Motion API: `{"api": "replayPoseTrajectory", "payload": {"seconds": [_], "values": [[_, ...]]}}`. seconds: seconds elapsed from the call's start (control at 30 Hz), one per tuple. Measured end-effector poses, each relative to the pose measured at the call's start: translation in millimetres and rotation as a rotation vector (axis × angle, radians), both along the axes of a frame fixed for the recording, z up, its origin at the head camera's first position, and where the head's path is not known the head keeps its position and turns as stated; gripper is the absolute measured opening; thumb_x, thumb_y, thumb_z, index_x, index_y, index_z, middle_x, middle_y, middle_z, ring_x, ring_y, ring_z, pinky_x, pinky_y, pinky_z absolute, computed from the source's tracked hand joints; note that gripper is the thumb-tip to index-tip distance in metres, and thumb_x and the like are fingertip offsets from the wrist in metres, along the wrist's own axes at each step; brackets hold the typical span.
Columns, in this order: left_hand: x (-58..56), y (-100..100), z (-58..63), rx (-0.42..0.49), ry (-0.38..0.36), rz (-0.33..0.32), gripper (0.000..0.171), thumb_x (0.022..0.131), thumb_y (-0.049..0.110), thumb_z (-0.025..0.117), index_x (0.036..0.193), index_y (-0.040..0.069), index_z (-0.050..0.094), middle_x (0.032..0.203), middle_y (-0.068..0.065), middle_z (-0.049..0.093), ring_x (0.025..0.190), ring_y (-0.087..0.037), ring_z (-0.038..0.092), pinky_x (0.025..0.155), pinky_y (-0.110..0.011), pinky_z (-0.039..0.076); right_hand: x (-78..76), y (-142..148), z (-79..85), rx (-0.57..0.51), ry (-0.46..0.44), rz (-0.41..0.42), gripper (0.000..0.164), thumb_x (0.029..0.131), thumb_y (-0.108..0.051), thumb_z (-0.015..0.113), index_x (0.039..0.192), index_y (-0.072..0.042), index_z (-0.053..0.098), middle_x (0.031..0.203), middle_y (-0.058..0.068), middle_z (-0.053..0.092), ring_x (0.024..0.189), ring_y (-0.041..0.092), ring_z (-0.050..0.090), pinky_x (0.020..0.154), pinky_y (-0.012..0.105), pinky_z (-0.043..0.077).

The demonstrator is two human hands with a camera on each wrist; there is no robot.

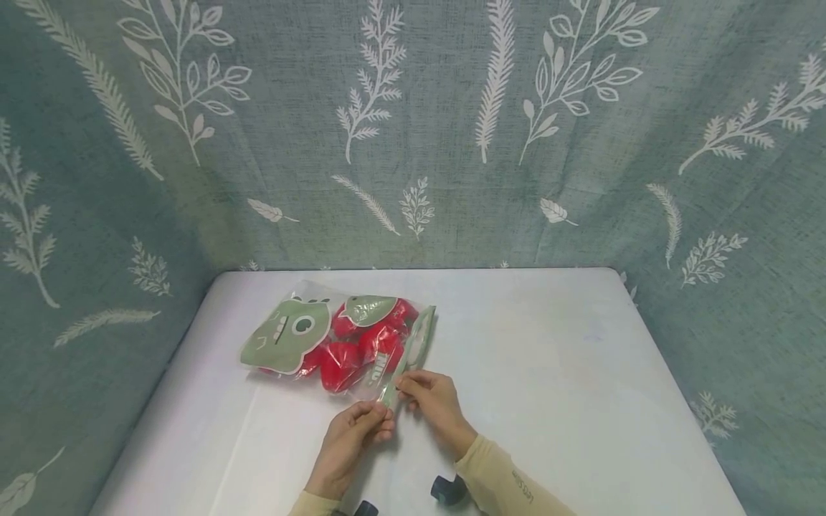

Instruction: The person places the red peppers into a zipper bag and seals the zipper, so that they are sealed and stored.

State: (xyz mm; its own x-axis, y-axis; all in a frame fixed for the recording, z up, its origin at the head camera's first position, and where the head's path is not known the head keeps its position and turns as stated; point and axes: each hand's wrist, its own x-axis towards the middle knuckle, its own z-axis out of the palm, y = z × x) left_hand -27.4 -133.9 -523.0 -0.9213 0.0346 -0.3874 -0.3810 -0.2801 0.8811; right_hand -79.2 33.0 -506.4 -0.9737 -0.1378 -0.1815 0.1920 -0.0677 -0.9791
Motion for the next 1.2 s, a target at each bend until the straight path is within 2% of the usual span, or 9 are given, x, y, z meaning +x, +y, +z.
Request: {"api": "replayPoseTrajectory", "payload": {"seconds": [0.07,0.13,0.27,0.37,0.47,0.57,0.73,0.87,1.2], "values": [[0.8,0.4,-0.2,0.001,-0.002,-0.003,0.029,0.098,0.010,0.067,0.116,-0.010,0.057,0.097,-0.009,0.070,0.086,-0.016,0.070,0.080,-0.028,0.059,1.6,1.2,10.2,-0.004,0.002,-0.006,0.022,0.090,-0.010,0.074,0.102,0.009,0.073,0.083,0.017,0.074,0.065,0.011,0.063,0.056,0.021,0.047],[1.2,1.0,-0.1,0.004,-0.004,-0.002,0.029,0.098,0.009,0.067,0.116,-0.010,0.057,0.096,-0.009,0.070,0.085,-0.015,0.070,0.080,-0.028,0.059,-0.4,2.2,10.1,0.000,-0.004,-0.007,0.022,0.090,-0.010,0.075,0.102,0.009,0.073,0.083,0.019,0.074,0.064,0.011,0.061,0.056,0.021,0.047],[1.4,1.2,-0.5,-0.001,-0.001,-0.008,0.032,0.098,0.012,0.067,0.118,-0.011,0.057,0.098,-0.010,0.070,0.086,-0.016,0.070,0.080,-0.029,0.059,-9.0,2.7,-1.9,0.012,-0.031,-0.017,0.022,0.090,-0.011,0.075,0.102,0.008,0.074,0.085,0.023,0.073,0.062,0.013,0.060,0.056,0.022,0.046],[1.3,1.3,-1.1,-0.002,0.005,-0.014,0.035,0.098,0.014,0.067,0.120,-0.012,0.056,0.098,-0.011,0.070,0.086,-0.016,0.070,0.080,-0.029,0.059,-16.6,3.1,-16.9,0.007,-0.032,-0.031,0.023,0.090,-0.013,0.077,0.101,0.007,0.074,0.082,0.018,0.073,0.062,0.013,0.058,0.055,0.022,0.045],[0.8,1.9,-1.0,-0.008,0.006,-0.011,0.035,0.098,0.014,0.068,0.119,-0.012,0.056,0.097,-0.011,0.070,0.086,-0.016,0.070,0.080,-0.029,0.059,-21.9,4.3,-24.7,0.004,-0.045,-0.044,0.027,0.089,-0.020,0.079,0.102,0.003,0.076,0.080,0.010,0.073,0.062,0.012,0.058,0.055,0.021,0.044],[0.3,2.6,-0.8,-0.013,0.006,-0.004,0.035,0.098,0.013,0.068,0.119,-0.012,0.057,0.096,-0.010,0.070,0.085,-0.016,0.070,0.080,-0.028,0.059,-24.7,5.5,-26.3,0.007,-0.053,-0.050,0.029,0.088,-0.023,0.080,0.104,0.001,0.076,0.080,0.007,0.074,0.063,0.012,0.059,0.056,0.021,0.045],[0.5,3.0,-0.7,-0.017,0.012,0.007,0.033,0.097,0.011,0.068,0.117,-0.012,0.057,0.096,-0.010,0.070,0.085,-0.016,0.070,0.079,-0.028,0.059,-28.7,6.2,-27.6,0.014,-0.038,-0.055,0.030,0.088,-0.024,0.079,0.105,0.001,0.076,0.082,0.008,0.074,0.065,0.012,0.060,0.058,0.022,0.047],[1.3,2.9,0.8,-0.018,0.013,0.017,0.031,0.097,0.010,0.068,0.117,-0.012,0.057,0.097,-0.011,0.070,0.085,-0.016,0.070,0.079,-0.028,0.059,-33.3,4.9,-29.7,0.005,-0.063,-0.071,0.029,0.088,-0.023,0.080,0.106,0.000,0.076,0.083,0.009,0.074,0.064,0.012,0.059,0.059,0.022,0.047],[1.9,0.8,-0.7,-0.031,0.004,-0.005,0.034,0.099,0.013,0.067,0.120,-0.011,0.056,0.100,-0.012,0.070,0.088,-0.017,0.070,0.081,-0.030,0.059,-41.4,4.0,-33.0,-0.066,-0.093,-0.134,0.028,0.087,-0.017,0.081,0.106,0.003,0.075,0.077,0.003,0.073,0.065,0.010,0.061,0.058,0.021,0.047]]}}
